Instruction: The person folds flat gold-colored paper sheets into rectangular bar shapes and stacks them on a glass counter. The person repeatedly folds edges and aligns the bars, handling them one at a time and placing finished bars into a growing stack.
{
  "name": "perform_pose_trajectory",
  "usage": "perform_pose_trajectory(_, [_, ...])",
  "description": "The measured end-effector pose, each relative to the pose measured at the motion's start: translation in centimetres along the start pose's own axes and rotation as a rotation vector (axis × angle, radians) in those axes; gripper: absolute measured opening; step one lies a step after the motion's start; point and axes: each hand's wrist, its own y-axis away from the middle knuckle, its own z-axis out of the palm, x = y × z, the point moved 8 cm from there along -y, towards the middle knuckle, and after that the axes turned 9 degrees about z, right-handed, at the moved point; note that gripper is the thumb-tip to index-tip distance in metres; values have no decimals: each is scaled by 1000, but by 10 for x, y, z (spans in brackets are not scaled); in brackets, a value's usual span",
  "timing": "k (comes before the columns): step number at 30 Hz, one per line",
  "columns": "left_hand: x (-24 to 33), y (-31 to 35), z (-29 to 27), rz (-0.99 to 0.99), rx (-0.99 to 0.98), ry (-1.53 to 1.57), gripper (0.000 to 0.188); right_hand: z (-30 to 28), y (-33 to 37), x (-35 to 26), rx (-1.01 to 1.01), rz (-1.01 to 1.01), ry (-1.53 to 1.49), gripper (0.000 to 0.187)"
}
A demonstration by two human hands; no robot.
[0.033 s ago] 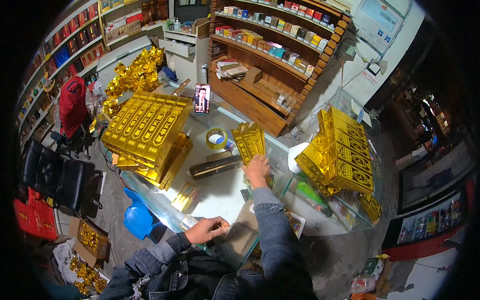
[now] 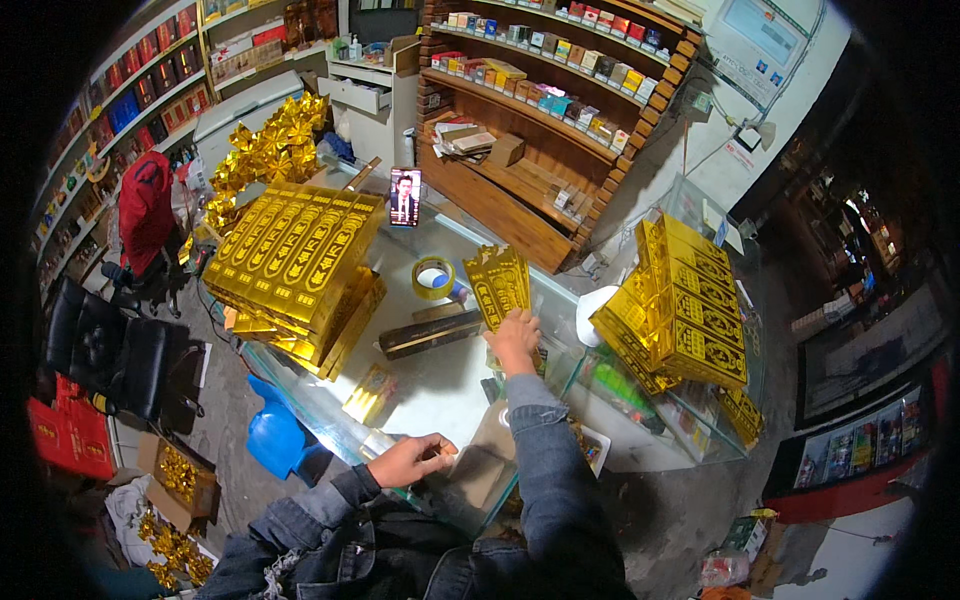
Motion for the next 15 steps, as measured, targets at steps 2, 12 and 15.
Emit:
perform_pose_trajectory(2, [-5, 0, 0, -20, -7, 24, 29, 5, -7, 4, -26, 44, 14, 88])
perform_pose_trajectory(12, [-23, -8, 2, 11, 8, 38, 28, 7, -22, 17, -104, 101, -75, 103])
perform_pose_trajectory(15, [-22, -6, -1, 35, 6, 21, 26, -6, -19, 14, -113, 86, -120, 101])
